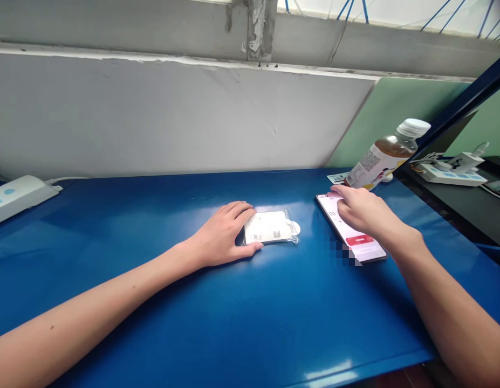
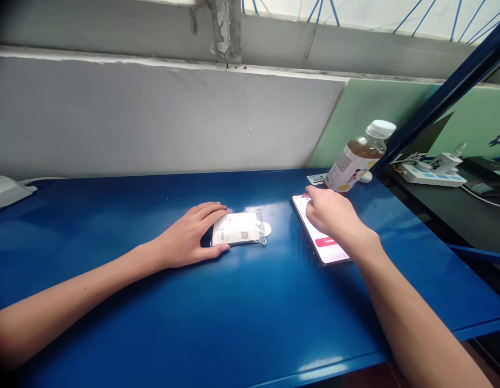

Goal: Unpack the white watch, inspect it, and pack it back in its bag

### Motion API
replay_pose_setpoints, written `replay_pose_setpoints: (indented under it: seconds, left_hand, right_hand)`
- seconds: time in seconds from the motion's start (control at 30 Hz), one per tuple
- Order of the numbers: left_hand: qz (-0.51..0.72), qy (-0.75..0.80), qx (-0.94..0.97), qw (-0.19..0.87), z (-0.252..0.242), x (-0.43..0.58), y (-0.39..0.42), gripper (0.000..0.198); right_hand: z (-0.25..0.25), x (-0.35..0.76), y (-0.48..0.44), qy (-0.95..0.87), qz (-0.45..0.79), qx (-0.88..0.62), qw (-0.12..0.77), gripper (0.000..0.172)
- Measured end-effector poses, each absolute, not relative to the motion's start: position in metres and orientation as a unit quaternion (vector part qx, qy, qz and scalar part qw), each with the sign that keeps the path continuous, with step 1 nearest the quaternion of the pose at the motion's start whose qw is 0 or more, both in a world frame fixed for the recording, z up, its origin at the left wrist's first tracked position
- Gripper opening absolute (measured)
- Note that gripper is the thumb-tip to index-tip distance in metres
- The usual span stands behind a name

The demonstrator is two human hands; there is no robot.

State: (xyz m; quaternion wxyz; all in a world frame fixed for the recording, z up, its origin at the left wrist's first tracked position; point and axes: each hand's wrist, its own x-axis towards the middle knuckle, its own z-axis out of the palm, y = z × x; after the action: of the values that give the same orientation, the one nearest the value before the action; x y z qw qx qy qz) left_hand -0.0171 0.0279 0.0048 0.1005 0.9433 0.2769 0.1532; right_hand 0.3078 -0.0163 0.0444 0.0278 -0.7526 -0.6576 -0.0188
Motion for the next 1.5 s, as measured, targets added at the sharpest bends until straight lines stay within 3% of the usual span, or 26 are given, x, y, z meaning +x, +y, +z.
replay_pose_setpoints:
  seconds: [0.23, 0.37, 0.53, 0.73, 0.9, 1.07, 1.23, 1.5]
  left_hand:
    - [0.156, 0.276, 0.943, 0.102, 0.004, -0.017, 0.028, 0.066]
    - [0.156, 0.275, 0.944, 0.099, 0.005, -0.017, 0.028, 0.067]
    - [0.166, 0.272, 0.944, 0.090, 0.006, -0.015, 0.027, 0.063]
    - [0.159, 0.265, 0.947, 0.086, 0.007, -0.016, 0.027, 0.063]
    - [0.156, 0.264, 0.948, 0.090, 0.007, -0.017, 0.027, 0.062]
    - [0.150, 0.266, 0.947, 0.096, 0.007, -0.016, 0.027, 0.062]
    - [0.152, 0.267, 0.946, 0.102, 0.008, -0.016, 0.027, 0.062]
    - [0.160, 0.265, 0.944, 0.113, 0.007, -0.017, 0.027, 0.060]
  right_hand:
    - [0.045, 0.307, -0.014, -0.651, -0.032, -0.745, 0.143, 0.053]
    - [0.037, 0.285, -0.018, -0.741, -0.032, -0.636, 0.214, 0.048]
    - [0.020, 0.248, -0.030, -0.844, 0.020, -0.518, 0.137, 0.045]
    - [0.009, 0.238, -0.034, -0.835, 0.006, -0.522, 0.174, 0.053]
    - [0.006, 0.231, -0.038, -0.824, -0.020, -0.541, 0.166, 0.048]
    - [0.008, 0.224, -0.043, -0.750, -0.092, -0.648, 0.095, 0.067]
    - [0.007, 0.228, -0.041, -0.731, -0.067, -0.674, 0.076, 0.079]
    - [0.006, 0.231, -0.039, -0.811, -0.090, -0.559, 0.147, 0.048]
